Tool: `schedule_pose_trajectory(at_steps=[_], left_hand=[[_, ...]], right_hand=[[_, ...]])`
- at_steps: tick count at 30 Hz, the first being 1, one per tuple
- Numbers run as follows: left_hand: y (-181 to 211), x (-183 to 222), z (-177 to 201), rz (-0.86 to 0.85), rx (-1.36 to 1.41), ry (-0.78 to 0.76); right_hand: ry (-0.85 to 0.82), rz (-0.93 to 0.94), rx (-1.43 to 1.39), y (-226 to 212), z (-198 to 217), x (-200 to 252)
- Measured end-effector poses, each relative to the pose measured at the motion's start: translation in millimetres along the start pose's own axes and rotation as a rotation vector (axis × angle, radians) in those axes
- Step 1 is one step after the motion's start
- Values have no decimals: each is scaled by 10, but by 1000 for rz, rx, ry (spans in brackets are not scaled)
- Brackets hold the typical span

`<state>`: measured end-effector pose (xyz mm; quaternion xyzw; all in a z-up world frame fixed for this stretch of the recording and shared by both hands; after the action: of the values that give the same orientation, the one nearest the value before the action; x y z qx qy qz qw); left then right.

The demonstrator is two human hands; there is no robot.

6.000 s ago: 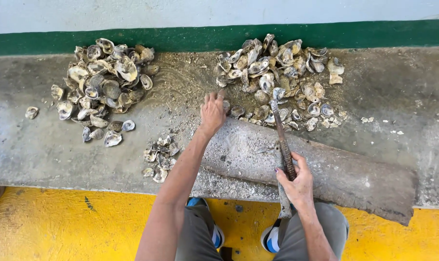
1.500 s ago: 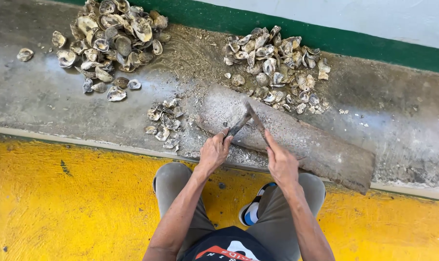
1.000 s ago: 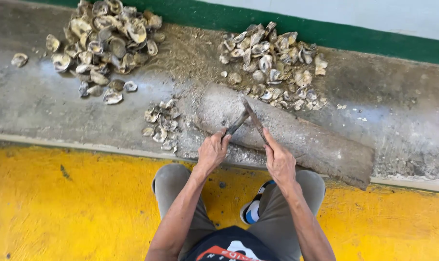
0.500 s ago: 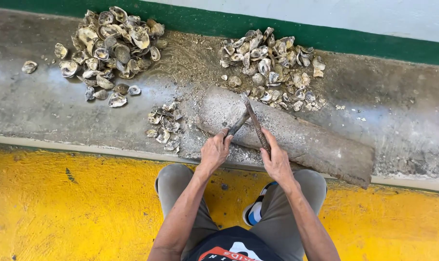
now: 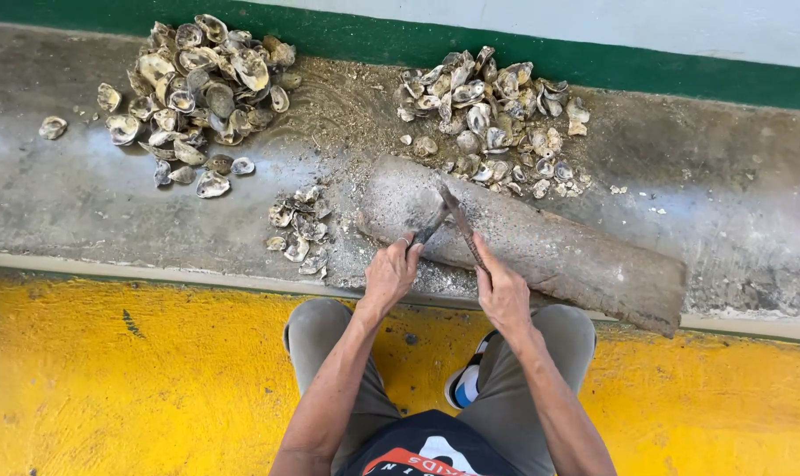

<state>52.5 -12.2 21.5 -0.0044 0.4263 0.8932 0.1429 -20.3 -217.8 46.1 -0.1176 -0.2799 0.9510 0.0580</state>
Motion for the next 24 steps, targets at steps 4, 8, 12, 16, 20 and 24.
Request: schedule_pose_trajectory(at_steps=[4, 8, 12, 16, 20, 24], left_hand=[[-147, 30, -132, -18, -45, 38], [-92, -35, -49, -30, -35, 65], [-87, -14, -66, 29, -14, -1], [-226, -60, -155, -108, -31, 81], [-125, -29, -101, -4, -35, -2], [-102, -47, -115, 86, -50, -117]], right_hand=[[105, 219, -236, -260, 332, 75], [182, 119, -324, -360, 655, 2], [6, -103, -147, 222, -16, -82], [157, 184, -141, -84, 317, -58], [209, 119, -296, -179, 637, 14], [209, -15, -405, 294, 131, -8]])
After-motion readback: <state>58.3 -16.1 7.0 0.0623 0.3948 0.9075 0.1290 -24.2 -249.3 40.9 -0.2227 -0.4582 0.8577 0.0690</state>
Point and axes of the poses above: each hand's wrist, its own x-axis away from the middle knuckle, its own z-axis out of the back of the hand, y = z × x, the point moved 6 cm from there along -x, towards the middle knuckle, and after that the axes turned 8 degrees about -z, right-handed, at the moved point
